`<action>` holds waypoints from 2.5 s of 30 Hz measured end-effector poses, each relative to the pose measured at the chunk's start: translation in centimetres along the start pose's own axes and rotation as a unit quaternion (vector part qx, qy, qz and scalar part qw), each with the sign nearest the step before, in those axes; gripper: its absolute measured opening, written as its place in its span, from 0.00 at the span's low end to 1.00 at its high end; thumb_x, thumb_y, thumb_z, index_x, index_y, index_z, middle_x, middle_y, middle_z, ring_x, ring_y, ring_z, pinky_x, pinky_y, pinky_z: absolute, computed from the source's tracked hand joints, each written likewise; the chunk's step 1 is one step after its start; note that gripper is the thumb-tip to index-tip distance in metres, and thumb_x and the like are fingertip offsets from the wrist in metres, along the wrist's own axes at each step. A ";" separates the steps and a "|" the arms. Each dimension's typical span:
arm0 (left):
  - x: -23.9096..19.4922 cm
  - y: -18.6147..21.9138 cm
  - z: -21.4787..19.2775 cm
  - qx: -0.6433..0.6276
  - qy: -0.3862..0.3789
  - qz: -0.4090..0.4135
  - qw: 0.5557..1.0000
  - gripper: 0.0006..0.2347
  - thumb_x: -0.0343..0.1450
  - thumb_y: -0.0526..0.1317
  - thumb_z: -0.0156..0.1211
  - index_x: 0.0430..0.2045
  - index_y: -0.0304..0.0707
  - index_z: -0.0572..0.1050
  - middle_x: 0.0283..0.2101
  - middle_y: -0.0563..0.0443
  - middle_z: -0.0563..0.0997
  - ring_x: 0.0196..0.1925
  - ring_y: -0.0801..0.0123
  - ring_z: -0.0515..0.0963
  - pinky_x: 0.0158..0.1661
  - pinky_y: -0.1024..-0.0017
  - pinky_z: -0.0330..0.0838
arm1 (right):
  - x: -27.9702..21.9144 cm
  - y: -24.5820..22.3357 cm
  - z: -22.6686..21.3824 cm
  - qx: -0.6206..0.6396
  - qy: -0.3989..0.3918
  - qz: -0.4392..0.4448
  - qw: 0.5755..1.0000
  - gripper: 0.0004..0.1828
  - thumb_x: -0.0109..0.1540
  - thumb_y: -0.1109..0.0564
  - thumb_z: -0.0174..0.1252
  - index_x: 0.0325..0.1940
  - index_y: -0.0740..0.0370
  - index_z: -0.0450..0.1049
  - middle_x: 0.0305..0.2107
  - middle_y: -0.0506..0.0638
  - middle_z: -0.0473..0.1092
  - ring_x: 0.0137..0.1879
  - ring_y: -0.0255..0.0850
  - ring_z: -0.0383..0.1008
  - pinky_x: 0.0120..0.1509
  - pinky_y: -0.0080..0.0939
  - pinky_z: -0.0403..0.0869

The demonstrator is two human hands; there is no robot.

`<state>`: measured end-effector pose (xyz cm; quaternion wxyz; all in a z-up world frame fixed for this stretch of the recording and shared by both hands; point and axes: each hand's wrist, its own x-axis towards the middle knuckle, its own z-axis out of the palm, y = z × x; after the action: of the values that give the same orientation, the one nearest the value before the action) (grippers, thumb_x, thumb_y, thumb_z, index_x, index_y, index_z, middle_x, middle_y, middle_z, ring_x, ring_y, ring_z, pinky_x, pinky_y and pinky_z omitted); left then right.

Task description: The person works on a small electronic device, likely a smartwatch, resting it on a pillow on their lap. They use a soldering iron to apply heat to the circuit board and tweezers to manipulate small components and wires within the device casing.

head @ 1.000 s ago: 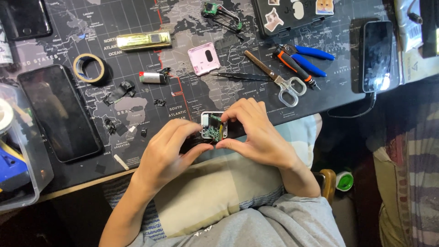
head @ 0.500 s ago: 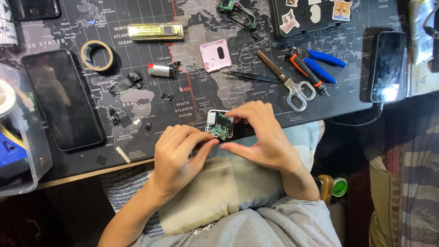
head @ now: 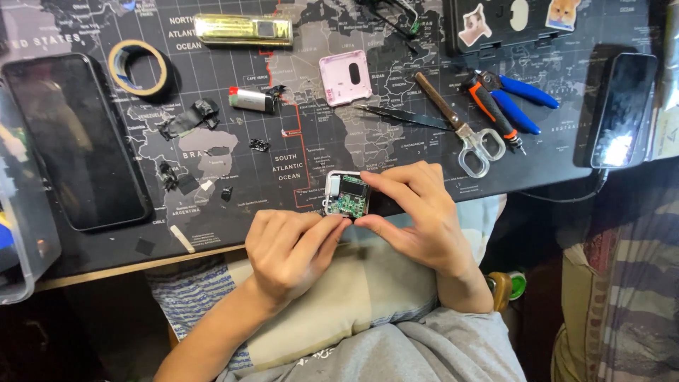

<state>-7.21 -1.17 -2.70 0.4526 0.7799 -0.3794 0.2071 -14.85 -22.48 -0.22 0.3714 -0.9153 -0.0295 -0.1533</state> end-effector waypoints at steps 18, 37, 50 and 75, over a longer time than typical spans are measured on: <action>-2.0 -0.3 -0.5 0.085 -0.076 0.022 0.993 0.03 0.76 0.45 0.78 0.37 0.53 0.88 0.33 0.67 0.84 0.30 0.69 0.75 0.47 0.63 0.59 | -1.4 0.6 -0.6 -0.043 -0.035 -0.001 0.998 0.34 0.71 0.38 0.69 0.74 0.60 0.74 0.53 0.49 0.77 0.53 0.45 0.76 0.66 0.48 0.67; -2.2 0.6 -0.3 0.097 -0.041 0.003 0.994 0.11 0.79 0.46 0.79 0.35 0.40 0.87 0.38 0.53 0.88 0.36 0.56 0.79 0.51 0.58 0.68 | -8.9 19.2 -24.2 0.095 0.572 0.146 0.802 0.19 0.65 0.77 0.65 0.57 0.64 0.80 0.36 0.47 0.69 0.38 0.36 0.67 0.48 0.32 0.71; -0.4 1.3 -0.2 0.154 -0.069 -0.006 0.986 0.21 0.77 0.59 0.70 0.45 0.37 0.84 0.48 0.51 0.89 0.40 0.61 0.83 0.49 0.60 0.67 | -8.9 30.0 -34.2 0.107 0.601 0.296 0.735 0.15 0.62 0.48 0.76 0.43 0.56 0.78 0.23 0.52 0.74 0.20 0.37 0.72 0.22 0.38 0.68; 0.5 -1.7 -0.7 0.075 -0.073 -0.002 0.995 0.13 0.78 0.51 0.72 0.39 0.41 0.86 0.47 0.52 0.91 0.29 0.72 0.75 0.42 0.71 0.67 | 2.8 3.9 -3.8 0.169 0.279 -0.098 0.940 0.18 0.76 0.43 0.59 0.49 0.56 0.62 0.23 0.50 0.64 0.18 0.43 0.72 0.16 0.39 0.69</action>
<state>-5.51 -0.23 -2.91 0.3648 0.8253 -0.3931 0.1766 -12.47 -28.11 0.55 0.4970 -0.7520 -0.0395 -0.4313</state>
